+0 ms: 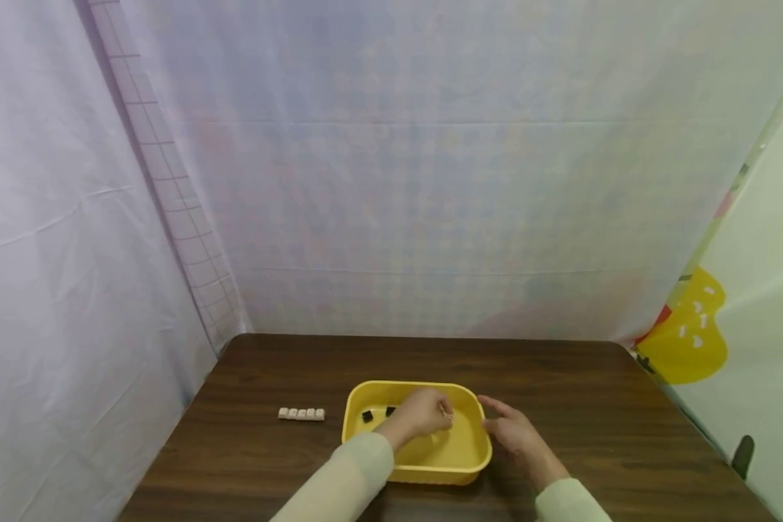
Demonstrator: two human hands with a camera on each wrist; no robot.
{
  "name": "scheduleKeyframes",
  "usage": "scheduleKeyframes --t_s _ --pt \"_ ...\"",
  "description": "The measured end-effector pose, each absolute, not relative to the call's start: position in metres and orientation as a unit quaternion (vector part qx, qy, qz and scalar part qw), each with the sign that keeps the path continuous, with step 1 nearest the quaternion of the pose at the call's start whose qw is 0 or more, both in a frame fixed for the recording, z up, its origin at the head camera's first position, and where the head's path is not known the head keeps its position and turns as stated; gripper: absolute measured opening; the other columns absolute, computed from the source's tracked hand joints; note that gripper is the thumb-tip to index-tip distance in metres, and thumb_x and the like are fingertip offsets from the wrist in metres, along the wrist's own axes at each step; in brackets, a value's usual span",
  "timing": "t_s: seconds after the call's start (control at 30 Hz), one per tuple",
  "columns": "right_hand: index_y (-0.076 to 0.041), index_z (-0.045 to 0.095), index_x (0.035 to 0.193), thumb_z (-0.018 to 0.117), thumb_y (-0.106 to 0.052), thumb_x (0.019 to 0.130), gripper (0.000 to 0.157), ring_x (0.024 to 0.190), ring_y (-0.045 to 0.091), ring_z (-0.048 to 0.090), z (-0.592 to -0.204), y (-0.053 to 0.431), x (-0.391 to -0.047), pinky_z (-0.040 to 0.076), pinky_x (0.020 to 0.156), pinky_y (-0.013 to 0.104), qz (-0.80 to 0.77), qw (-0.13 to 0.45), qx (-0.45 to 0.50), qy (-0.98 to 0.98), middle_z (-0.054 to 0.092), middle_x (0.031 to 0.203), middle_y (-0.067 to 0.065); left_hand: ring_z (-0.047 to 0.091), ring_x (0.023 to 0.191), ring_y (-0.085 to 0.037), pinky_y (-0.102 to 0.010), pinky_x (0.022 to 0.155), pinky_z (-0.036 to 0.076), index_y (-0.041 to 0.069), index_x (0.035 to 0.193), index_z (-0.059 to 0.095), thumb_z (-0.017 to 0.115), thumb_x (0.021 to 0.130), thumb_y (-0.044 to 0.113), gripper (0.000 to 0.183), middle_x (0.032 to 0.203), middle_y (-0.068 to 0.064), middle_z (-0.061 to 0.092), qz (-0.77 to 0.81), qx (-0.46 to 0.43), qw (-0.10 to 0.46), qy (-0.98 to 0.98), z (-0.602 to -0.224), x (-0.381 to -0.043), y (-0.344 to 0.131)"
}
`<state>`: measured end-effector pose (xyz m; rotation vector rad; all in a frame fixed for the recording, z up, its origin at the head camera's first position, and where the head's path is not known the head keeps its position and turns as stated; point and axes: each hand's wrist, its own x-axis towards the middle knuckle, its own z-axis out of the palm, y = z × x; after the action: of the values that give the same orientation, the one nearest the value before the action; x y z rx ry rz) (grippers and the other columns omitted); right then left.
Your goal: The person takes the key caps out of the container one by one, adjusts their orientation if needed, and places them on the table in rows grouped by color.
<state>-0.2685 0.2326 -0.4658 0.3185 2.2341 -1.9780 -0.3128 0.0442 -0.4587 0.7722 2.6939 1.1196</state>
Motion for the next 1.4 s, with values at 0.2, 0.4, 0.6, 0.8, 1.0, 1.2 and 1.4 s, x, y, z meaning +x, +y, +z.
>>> scheduleKeyframes --t_s 0.2,0.4,0.6,0.8,1.0,1.2,1.4 --pt "0.002 0.042 0.146 0.052 0.003 0.095 0.052 0.084 0.027 0.068 -0.467 0.234 -0.269 0.057 0.07 0.044 -0.663 0.073 0.107 0.738 0.068 0.099 0.018 0.057 0.056 -0.012 -0.025 0.051 0.048 0.005 0.091 0.073 0.073 0.088 0.006 0.003 0.079 0.001 0.066 0.394 0.251 0.076 0.881 -0.462 -0.313 0.042" --pt "0.001 0.042 0.146 0.053 0.002 0.095 0.053 0.086 0.026 0.066 -0.466 0.234 -0.27 0.057 0.071 0.045 -0.656 0.075 0.108 0.743 0.066 0.106 0.021 0.061 0.056 -0.017 -0.028 0.05 0.048 0.006 0.094 0.072 0.072 0.09 0.008 0.004 0.079 0.002 0.065 0.42 0.233 0.094 0.872 -0.461 -0.311 0.042" --pt "0.001 0.042 0.146 0.053 0.002 0.094 0.053 0.087 0.026 0.065 -0.466 0.234 -0.27 0.057 0.071 0.045 -0.65 0.074 0.108 0.748 0.063 0.11 0.023 0.061 0.059 -0.018 -0.028 0.051 0.049 0.009 0.093 0.072 0.07 0.094 0.015 0.007 0.08 0.002 0.066 0.428 0.228 0.089 0.87 -0.46 -0.311 0.039" --pt "0.002 0.042 0.146 0.05 0.002 0.096 0.051 0.086 0.027 0.067 -0.466 0.233 -0.27 0.057 0.071 0.044 -0.653 0.074 0.106 0.746 0.065 0.106 0.022 0.062 0.06 -0.022 -0.028 0.05 0.048 0.01 0.091 0.072 0.072 0.092 0.017 0.007 0.075 0.001 0.064 0.415 0.229 0.082 0.877 -0.457 -0.311 0.035" --pt "0.004 0.042 0.146 0.051 0.004 0.094 0.053 0.087 0.027 0.066 -0.466 0.233 -0.269 0.057 0.072 0.044 -0.652 0.066 0.099 0.749 0.063 0.11 0.024 0.06 0.056 -0.016 -0.026 0.049 0.047 0.013 0.085 0.071 0.076 0.089 0.019 0.009 0.076 0.007 0.063 0.401 0.231 0.065 0.884 -0.454 -0.313 0.032" --pt "0.003 0.042 0.146 0.051 0.003 0.094 0.052 0.09 0.028 0.065 -0.465 0.233 -0.27 0.057 0.074 0.045 -0.644 0.068 0.101 0.755 0.059 0.119 0.029 0.062 0.058 -0.017 -0.025 0.049 0.047 0.012 0.085 0.072 0.076 0.088 0.017 0.007 0.073 0.007 0.062 0.4 0.231 0.056 0.885 -0.451 -0.313 0.028" --pt "0.003 0.042 0.146 0.05 0.003 0.095 0.052 0.095 0.028 0.064 -0.465 0.233 -0.271 0.057 0.075 0.044 -0.635 0.069 0.101 0.763 0.052 0.13 0.034 0.065 0.063 -0.021 -0.026 0.052 0.049 0.011 0.084 0.073 0.074 0.089 0.012 0.006 0.077 0.006 0.066 0.417 0.224 0.068 0.878 -0.452 -0.312 0.025"
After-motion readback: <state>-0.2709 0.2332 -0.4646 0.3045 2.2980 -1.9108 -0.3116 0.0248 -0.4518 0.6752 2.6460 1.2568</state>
